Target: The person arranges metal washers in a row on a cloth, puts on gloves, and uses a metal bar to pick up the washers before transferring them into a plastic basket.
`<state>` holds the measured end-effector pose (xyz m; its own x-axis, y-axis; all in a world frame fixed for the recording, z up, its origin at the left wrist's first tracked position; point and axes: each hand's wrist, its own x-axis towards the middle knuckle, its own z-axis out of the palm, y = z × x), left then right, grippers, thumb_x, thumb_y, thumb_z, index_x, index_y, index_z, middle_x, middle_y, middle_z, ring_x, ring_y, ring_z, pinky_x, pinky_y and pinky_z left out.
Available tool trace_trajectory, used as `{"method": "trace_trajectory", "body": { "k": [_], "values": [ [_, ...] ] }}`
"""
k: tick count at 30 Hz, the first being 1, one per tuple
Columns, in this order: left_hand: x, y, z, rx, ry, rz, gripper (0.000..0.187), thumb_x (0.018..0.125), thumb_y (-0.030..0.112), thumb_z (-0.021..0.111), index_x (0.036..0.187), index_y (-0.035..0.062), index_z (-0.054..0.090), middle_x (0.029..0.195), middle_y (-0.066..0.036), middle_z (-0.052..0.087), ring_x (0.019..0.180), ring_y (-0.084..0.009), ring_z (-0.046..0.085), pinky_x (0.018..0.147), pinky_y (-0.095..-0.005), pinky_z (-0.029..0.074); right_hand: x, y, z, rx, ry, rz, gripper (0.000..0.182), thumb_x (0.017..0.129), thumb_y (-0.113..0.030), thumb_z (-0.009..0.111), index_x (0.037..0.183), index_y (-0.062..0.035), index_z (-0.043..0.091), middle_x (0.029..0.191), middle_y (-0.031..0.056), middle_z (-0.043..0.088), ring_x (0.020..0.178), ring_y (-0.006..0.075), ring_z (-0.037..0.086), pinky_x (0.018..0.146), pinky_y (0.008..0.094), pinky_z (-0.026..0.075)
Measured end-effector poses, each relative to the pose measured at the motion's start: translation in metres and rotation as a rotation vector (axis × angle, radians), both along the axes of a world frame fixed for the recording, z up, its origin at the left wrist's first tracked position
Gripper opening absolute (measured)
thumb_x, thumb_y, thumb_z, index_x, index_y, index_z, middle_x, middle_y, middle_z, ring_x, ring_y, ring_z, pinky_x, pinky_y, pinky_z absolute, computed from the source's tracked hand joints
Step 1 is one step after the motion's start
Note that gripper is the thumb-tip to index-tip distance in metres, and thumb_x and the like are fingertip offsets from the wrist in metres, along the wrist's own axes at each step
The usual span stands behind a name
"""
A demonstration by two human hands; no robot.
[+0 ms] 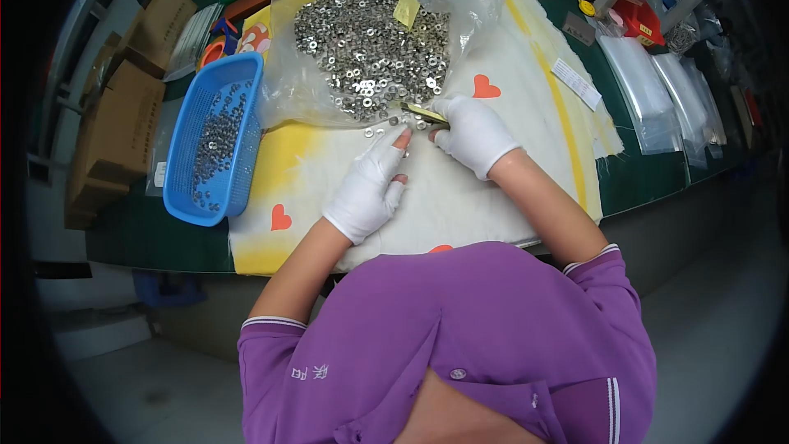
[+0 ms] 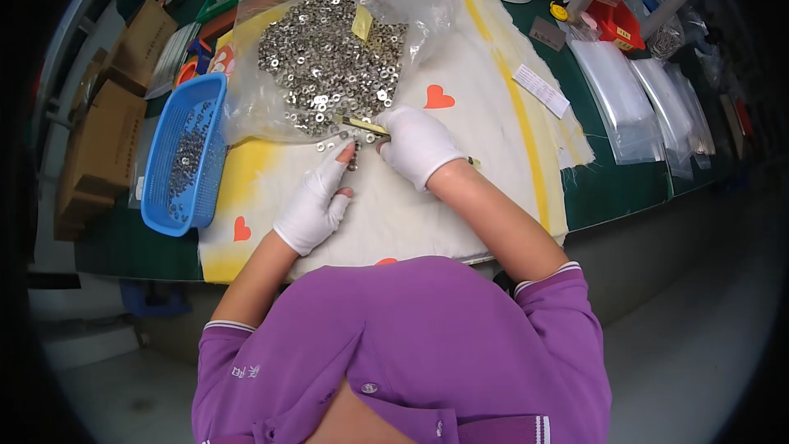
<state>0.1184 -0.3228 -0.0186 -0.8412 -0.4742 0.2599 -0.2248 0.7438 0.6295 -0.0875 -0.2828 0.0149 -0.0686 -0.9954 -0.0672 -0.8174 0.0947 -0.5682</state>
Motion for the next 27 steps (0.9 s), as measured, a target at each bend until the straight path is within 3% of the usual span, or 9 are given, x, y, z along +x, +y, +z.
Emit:
{"method": "trace_trajectory", "body": {
  "k": [3,7,10,13,15,21,27],
  "values": [
    [-0.005,-0.003,-0.003,-0.118,0.051,0.174,0.076,0.075,0.011,0.065,0.139,-0.0016,0.026,0.131,-0.025,0.041,0.122,-0.0413,0.04,0.103,-0.0439,0.034,0.001,-0.001,0.0,-0.01,-0.032,-0.064,0.029,0.075,-0.011,0.067,0.102,-0.0022,0.062,0.098,0.0203,0.059,0.09,0.0363,0.059,0.079,0.0392,0.047],
    [-0.022,-0.013,-0.007,-0.261,-0.045,0.246,0.076,0.072,0.011,0.068,0.136,-0.0015,0.03,0.129,-0.025,0.042,0.116,-0.0408,0.044,0.098,-0.0425,0.038,0.0,-0.003,-0.003,-0.054,0.077,-0.067,0.031,0.075,-0.011,0.067,0.103,-0.0021,0.062,0.097,0.0207,0.059,0.091,0.0361,0.058,0.079,0.0388,0.047],
    [-0.025,-0.015,-0.009,-0.284,0.018,0.245,0.065,0.071,0.009,0.068,0.128,-0.0007,0.039,0.117,-0.021,0.05,0.105,-0.0383,0.049,0.091,-0.0422,0.042,0.002,0.0,-0.003,-0.055,-0.006,-0.004,0.032,0.074,-0.011,0.068,0.104,-0.0019,0.062,0.098,0.0202,0.059,0.091,0.0354,0.058,0.08,0.0383,0.047],
    [-0.016,-0.009,-0.001,-0.066,-0.045,0.182,0.062,0.068,0.002,0.068,0.125,0.0012,0.044,0.114,-0.019,0.051,0.105,-0.0374,0.049,0.091,-0.0414,0.042,0.003,0.006,-0.005,-0.078,-0.071,0.126,0.03,0.074,-0.011,0.069,0.102,-0.0026,0.063,0.096,0.0185,0.059,0.09,0.0346,0.059,0.08,0.0378,0.047],
    [-0.006,0.0,-0.001,-0.148,-0.002,0.141,0.047,0.069,0.007,0.066,0.112,0.0019,0.051,0.097,-0.015,0.056,0.094,-0.0345,0.052,0.083,-0.0436,0.043,0.002,0.009,-0.004,0.064,-0.066,0.136,0.021,0.076,-0.015,0.066,0.095,-0.005,0.063,0.097,0.0185,0.059,0.09,0.0354,0.058,0.079,0.0417,0.047],
    [0.003,0.017,0.012,-0.231,0.0,0.306,0.034,0.068,0.011,0.07,0.099,0.0027,0.057,0.1,-0.014,0.057,0.095,-0.0339,0.053,0.082,-0.0423,0.045,0.003,0.012,-0.008,0.021,-0.055,0.127,0.018,0.078,-0.016,0.064,0.091,-0.0044,0.063,0.092,0.0183,0.061,0.086,0.0358,0.059,0.077,0.0429,0.047],
    [-0.013,0.011,0.005,-0.148,-0.13,0.296,0.024,0.066,0.007,0.072,0.087,0.0018,0.062,0.109,-0.016,0.058,0.098,-0.0341,0.054,0.084,-0.0411,0.046,-0.001,0.012,-0.007,0.027,0.05,0.13,0.015,0.078,-0.016,0.063,0.088,-0.0051,0.064,0.087,0.0183,0.062,0.082,0.0357,0.06,0.074,0.044,0.047]
  ]
}}
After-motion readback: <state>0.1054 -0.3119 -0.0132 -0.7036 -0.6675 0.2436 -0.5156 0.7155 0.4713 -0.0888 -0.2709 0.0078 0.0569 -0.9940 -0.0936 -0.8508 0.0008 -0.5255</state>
